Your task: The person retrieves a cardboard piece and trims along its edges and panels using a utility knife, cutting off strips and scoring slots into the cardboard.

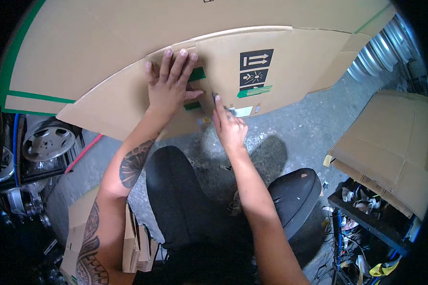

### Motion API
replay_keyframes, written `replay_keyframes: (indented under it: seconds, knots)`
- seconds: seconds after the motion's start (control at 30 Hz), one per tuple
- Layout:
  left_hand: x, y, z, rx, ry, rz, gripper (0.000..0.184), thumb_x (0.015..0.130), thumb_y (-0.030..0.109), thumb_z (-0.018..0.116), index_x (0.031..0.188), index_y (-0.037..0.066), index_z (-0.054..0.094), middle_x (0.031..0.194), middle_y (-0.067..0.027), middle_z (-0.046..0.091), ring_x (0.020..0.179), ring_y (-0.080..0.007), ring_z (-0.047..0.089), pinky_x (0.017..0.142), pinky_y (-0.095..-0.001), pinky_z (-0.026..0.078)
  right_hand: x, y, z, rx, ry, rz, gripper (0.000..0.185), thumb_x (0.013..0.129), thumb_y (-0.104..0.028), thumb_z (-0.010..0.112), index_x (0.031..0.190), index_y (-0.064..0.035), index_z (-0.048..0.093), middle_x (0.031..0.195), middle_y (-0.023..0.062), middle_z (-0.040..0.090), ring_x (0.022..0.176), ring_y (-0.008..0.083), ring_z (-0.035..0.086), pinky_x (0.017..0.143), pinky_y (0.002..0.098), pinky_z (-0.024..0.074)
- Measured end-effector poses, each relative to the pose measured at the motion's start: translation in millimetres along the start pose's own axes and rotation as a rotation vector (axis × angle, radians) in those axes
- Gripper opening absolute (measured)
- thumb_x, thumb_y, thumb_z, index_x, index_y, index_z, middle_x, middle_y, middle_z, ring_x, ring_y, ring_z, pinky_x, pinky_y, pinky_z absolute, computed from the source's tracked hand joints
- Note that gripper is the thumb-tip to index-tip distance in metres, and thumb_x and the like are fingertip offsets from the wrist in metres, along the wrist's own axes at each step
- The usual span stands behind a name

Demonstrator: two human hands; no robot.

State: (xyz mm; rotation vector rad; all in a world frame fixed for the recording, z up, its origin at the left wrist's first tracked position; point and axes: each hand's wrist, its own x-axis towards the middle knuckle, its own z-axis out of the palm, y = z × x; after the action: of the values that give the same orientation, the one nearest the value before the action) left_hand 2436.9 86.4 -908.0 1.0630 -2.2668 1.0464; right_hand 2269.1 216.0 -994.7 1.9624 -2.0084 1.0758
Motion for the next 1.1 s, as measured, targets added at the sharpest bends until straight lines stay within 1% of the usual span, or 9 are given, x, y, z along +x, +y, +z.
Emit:
replay_keyframes:
  seconds: [0.2,0.4,0.5,0.6,0.7,0.8,0.9,1.0,1.1]
  knots:
    - [1,-1,-3,0.037,-0.024,0.013,0.113,0.061,0.085,0.063,0.159,0.033,0.041,0.169,0.0022,0.029,0.156,-0.0265,0.026,0.124,-0.0657,0.001,-24,12,19,0.031,-0.059,0.046,0.056,0.092,-0.02,0.075,0.146,-0.0159,0.058,0.088,0.0119,0.077,0.063,0.0302,0.072,0.057,0.0403,0.057]
    - [1,-2,-2,0.065,-0.007,0.017,0.106,0.066,0.086,0.059,0.157,0.033,0.045,0.166,0.0023,0.034,0.154,-0.027,0.03,0.124,-0.0654,0.0,-47,17,40,0.022,-0.059,0.078,0.056,0.092,-0.019,0.075,0.145,-0.0162,0.058,0.086,0.0117,0.076,0.063,0.0316,0.071,0.059,0.0418,0.0577]
    - [0,-1,0,0.051,-0.007,0.008,0.106,0.066,0.086,0.057,0.157,0.034,0.045,0.167,0.0024,0.033,0.154,-0.0271,0.029,0.124,-0.0652,0.0,-64,21,52,-0.03,-0.083,0.112,0.056,0.093,-0.021,0.073,0.147,-0.0198,0.057,0.086,0.0101,0.076,0.063,0.0321,0.071,0.06,0.042,0.0585]
    - [-2,3,1,-0.026,-0.044,-0.072,0.126,0.043,0.076,0.072,0.16,0.043,0.035,0.169,0.0104,0.027,0.156,-0.0218,0.026,0.124,-0.0675,0.003,-90,27,64,-0.114,-0.178,0.166,0.054,0.094,-0.022,0.07,0.147,-0.0276,0.057,0.096,0.0018,0.077,0.063,0.0252,0.071,0.062,0.0384,0.0588]
    - [-2,4,3,-0.061,-0.022,-0.082,0.126,0.043,0.076,0.072,0.159,0.044,0.035,0.169,0.0107,0.027,0.155,-0.0215,0.028,0.123,-0.0679,0.002,-107,31,76,-0.083,-0.213,0.213,0.056,0.095,-0.023,0.068,0.149,-0.0312,0.054,0.099,0.0009,0.077,0.064,0.0257,0.071,0.064,0.0396,0.0599]
    - [-2,3,3,-0.056,-0.035,-0.083,0.127,0.042,0.076,0.073,0.159,0.044,0.035,0.169,0.0108,0.027,0.155,-0.0211,0.028,0.123,-0.0675,0.003,-116,35,84,-0.135,-0.281,0.247,0.059,0.094,-0.024,0.068,0.15,-0.0351,0.052,0.101,0.0004,0.077,0.064,0.0259,0.072,0.065,0.0401,0.0607]
    - [-2,3,1,-0.038,-0.038,-0.081,0.127,0.042,0.076,0.073,0.159,0.044,0.035,0.169,0.0109,0.026,0.155,-0.0209,0.028,0.123,-0.0674,0.003,-122,38,93,-0.125,-0.263,0.269,0.06,0.095,-0.025,0.067,0.152,-0.0363,0.05,0.102,0.001,0.076,0.065,0.0259,0.072,0.066,0.0405,0.0611]
    - [1,-2,-4,0.088,-0.037,0.021,0.105,0.068,0.088,0.055,0.156,0.033,0.046,0.167,0.0023,0.031,0.155,-0.0298,0.028,0.123,-0.0638,-0.002,-126,42,95,-0.127,-0.265,0.257,0.06,0.096,-0.026,0.066,0.153,-0.0364,0.048,0.103,0.0014,0.077,0.066,0.0256,0.072,0.066,0.0406,0.0611]
    - [0,-1,-4,0.064,-0.039,0.012,0.106,0.065,0.084,0.062,0.157,0.033,0.045,0.168,0.0022,0.031,0.155,-0.0299,0.027,0.124,-0.0646,-0.002,-128,45,97,-0.134,-0.28,0.264,0.06,0.096,-0.026,0.065,0.153,-0.0361,0.048,0.103,0.002,0.076,0.066,0.0258,0.073,0.066,0.041,0.0613]
